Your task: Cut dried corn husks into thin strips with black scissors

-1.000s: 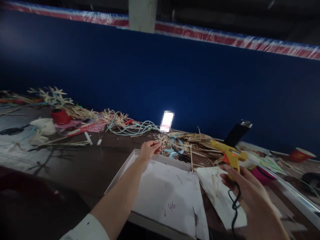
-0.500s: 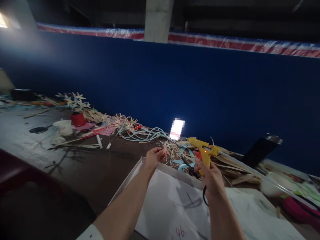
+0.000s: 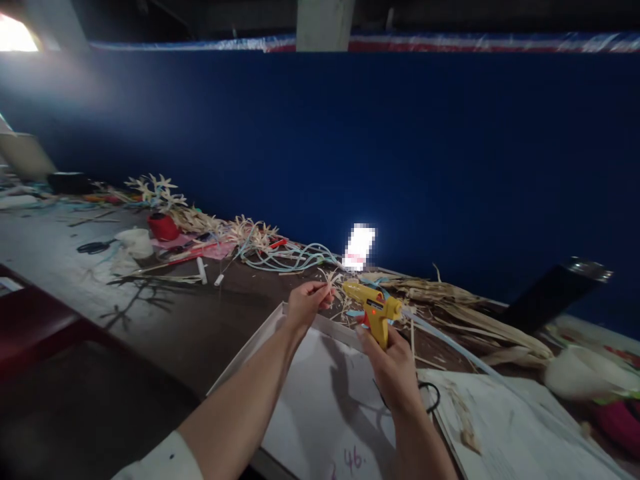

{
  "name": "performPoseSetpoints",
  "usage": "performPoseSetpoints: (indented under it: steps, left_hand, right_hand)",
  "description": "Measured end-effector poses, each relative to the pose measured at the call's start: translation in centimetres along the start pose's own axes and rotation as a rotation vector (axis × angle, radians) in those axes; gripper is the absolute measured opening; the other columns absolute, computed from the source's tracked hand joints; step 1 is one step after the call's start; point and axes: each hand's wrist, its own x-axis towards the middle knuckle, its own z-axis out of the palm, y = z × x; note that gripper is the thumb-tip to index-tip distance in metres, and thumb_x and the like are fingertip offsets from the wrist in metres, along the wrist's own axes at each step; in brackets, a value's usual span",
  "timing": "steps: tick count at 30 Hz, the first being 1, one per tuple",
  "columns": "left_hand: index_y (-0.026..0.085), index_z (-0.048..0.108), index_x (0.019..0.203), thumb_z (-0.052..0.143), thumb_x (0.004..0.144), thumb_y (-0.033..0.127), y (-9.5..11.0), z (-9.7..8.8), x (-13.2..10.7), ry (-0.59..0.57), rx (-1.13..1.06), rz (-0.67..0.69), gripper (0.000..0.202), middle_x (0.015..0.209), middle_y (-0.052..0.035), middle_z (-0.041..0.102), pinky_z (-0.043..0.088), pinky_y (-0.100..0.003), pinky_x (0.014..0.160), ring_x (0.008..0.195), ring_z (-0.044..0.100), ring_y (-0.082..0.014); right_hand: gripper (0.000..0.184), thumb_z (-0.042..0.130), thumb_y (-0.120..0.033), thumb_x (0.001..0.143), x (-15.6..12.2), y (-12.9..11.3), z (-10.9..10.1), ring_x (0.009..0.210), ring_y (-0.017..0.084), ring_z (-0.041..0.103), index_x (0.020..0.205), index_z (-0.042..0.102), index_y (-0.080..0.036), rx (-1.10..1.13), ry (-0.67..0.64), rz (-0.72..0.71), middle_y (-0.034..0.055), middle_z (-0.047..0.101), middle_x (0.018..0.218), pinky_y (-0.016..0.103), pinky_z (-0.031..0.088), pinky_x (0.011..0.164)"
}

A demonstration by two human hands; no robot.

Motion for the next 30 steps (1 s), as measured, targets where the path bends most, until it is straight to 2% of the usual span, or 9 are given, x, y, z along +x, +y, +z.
performPoseSetpoints:
  steps: [3,9,18,23,30]
  left_hand:
    - [0.013,0.066,0.074,0.061,0.065,0.027,0.00,0.10,-0.16,-0.003,0.025,0.009,0.018,0.070,-0.0047,0.067,0.044,-0.018,0.046,0.056,0.058,-0.0104]
    - [0.013,0.066,0.072,0.061,0.066,0.027,-0.12,0.10,-0.25,-0.008,0.063,0.035,0.016,0.068,-0.0039,0.066,0.045,-0.017,0.045,0.056,0.059,-0.0103]
    - [0.012,0.065,0.074,0.061,0.066,0.029,-0.09,0.07,-0.33,-0.008,0.053,0.039,0.019,0.069,-0.0043,0.066,0.044,-0.017,0.044,0.056,0.059,-0.0099]
    - [0.013,0.065,0.072,0.061,0.067,0.028,-0.06,0.06,-0.35,-0.024,0.055,0.039,0.017,0.069,-0.0043,0.066,0.044,-0.016,0.044,0.055,0.059,-0.0093]
    - [0.012,0.065,0.074,0.060,0.067,0.028,0.14,0.01,-0.50,-0.036,0.052,0.045,0.019,0.070,-0.0054,0.067,0.045,-0.018,0.045,0.056,0.059,-0.0101]
  right_hand:
    - [0.041,0.058,-0.047,0.069,-0.17,-0.32,-0.06,0.064,0.019,0.057,0.093,0.066,-0.015,-0.091,-0.006,-0.017,0.0018,0.064,0.067,0.025,0.040,0.060]
    - [0.038,0.057,-0.046,0.071,-0.29,-0.22,0.49,0.068,0.019,0.058,0.090,0.065,-0.014,-0.005,-0.038,-0.045,0.0037,0.066,0.074,0.024,0.041,0.061]
    - [0.035,0.056,-0.049,0.072,-0.27,0.31,0.70,0.058,0.016,0.054,0.082,0.062,-0.016,-0.048,-0.018,-0.051,-0.0001,0.060,0.062,0.023,0.039,0.056]
    - [0.034,0.055,-0.049,0.071,-0.33,0.16,0.66,0.057,0.016,0.053,0.078,0.062,-0.016,-0.072,-0.007,-0.059,0.0009,0.061,0.063,0.023,0.037,0.051]
    - [0.034,0.055,-0.047,0.072,-0.34,0.14,0.73,0.064,0.017,0.056,0.082,0.062,-0.015,-0.060,-0.019,-0.066,0.0013,0.063,0.068,0.023,0.039,0.058]
